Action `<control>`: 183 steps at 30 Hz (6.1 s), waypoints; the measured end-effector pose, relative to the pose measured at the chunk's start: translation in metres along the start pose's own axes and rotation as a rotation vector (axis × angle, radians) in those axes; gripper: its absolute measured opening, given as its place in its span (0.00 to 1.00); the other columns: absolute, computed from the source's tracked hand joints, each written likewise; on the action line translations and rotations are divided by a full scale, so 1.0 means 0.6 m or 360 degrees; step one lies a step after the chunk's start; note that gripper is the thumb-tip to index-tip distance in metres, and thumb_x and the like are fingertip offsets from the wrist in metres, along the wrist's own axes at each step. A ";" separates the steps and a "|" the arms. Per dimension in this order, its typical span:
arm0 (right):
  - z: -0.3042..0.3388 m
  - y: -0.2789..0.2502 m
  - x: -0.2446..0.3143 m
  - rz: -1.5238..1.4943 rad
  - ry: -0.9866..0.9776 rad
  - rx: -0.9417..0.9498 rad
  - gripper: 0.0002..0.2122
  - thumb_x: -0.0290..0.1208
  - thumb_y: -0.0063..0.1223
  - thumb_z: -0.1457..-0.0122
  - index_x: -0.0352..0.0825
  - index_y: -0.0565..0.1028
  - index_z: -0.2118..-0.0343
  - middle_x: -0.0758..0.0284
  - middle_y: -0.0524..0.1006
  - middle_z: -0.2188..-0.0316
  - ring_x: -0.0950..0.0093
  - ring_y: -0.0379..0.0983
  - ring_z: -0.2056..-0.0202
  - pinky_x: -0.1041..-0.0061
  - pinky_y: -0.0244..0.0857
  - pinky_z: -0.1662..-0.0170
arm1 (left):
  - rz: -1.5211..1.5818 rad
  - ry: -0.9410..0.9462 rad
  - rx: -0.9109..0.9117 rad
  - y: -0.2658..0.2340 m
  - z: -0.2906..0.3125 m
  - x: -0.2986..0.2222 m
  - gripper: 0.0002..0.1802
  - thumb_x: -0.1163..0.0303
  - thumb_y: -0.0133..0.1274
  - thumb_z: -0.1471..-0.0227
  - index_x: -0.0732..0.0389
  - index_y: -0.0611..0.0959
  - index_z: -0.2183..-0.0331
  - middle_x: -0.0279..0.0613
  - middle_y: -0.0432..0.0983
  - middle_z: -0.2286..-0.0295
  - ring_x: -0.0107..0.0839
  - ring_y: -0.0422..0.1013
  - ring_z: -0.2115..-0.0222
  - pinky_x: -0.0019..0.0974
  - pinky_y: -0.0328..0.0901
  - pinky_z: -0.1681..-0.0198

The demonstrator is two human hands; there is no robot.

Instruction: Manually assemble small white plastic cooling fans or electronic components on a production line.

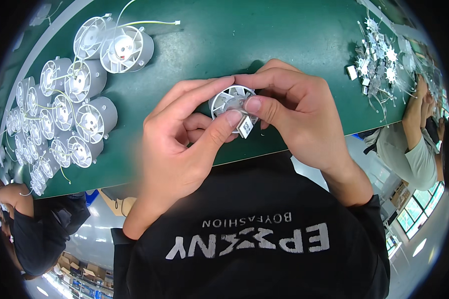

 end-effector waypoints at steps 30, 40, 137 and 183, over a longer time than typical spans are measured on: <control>-0.044 -0.007 0.053 0.0455 0.0102 0.0268 0.14 0.30 0.63 0.44 0.24 0.80 0.60 0.57 0.83 0.67 0.68 0.80 0.66 0.72 0.72 0.60 | 0.0082 0.0237 -0.0151 0.002 0.006 0.018 0.21 0.84 0.59 0.46 0.70 0.80 0.49 0.46 0.72 0.53 0.26 0.80 0.69 0.23 0.75 0.72; -0.032 0.004 0.064 0.0483 -0.0018 -0.0017 0.13 0.28 0.62 0.43 0.25 0.80 0.58 0.58 0.82 0.70 0.73 0.77 0.72 0.73 0.71 0.66 | 0.0081 0.0210 -0.0071 -0.005 -0.006 0.006 0.22 0.81 0.61 0.48 0.70 0.80 0.49 0.45 0.73 0.53 0.23 0.79 0.70 0.23 0.73 0.72; 0.003 -0.051 0.049 0.0060 -0.0873 -0.0349 0.06 0.18 0.59 0.42 0.30 0.82 0.62 0.63 0.78 0.75 0.74 0.74 0.77 0.76 0.66 0.73 | 0.0422 0.0127 0.0376 0.003 -0.047 -0.059 0.21 0.80 0.56 0.41 0.71 0.75 0.46 0.49 0.81 0.63 0.33 0.79 0.65 0.30 0.73 0.63; 0.050 0.050 0.033 -0.1070 -0.0820 0.0645 0.09 0.10 0.54 0.42 0.22 0.80 0.59 0.57 0.81 0.69 0.74 0.78 0.70 0.77 0.74 0.67 | -0.0350 0.1211 0.0199 -0.012 0.010 -0.074 0.11 0.84 0.63 0.54 0.62 0.75 0.74 0.63 0.80 0.58 0.50 0.81 0.62 0.43 0.78 0.62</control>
Point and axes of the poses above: each hand's wrist, its own z-axis away from the middle knuckle, its own y-axis out of the palm, x = y × z, the point moved 6 cm from there along -z, towards the middle knuckle
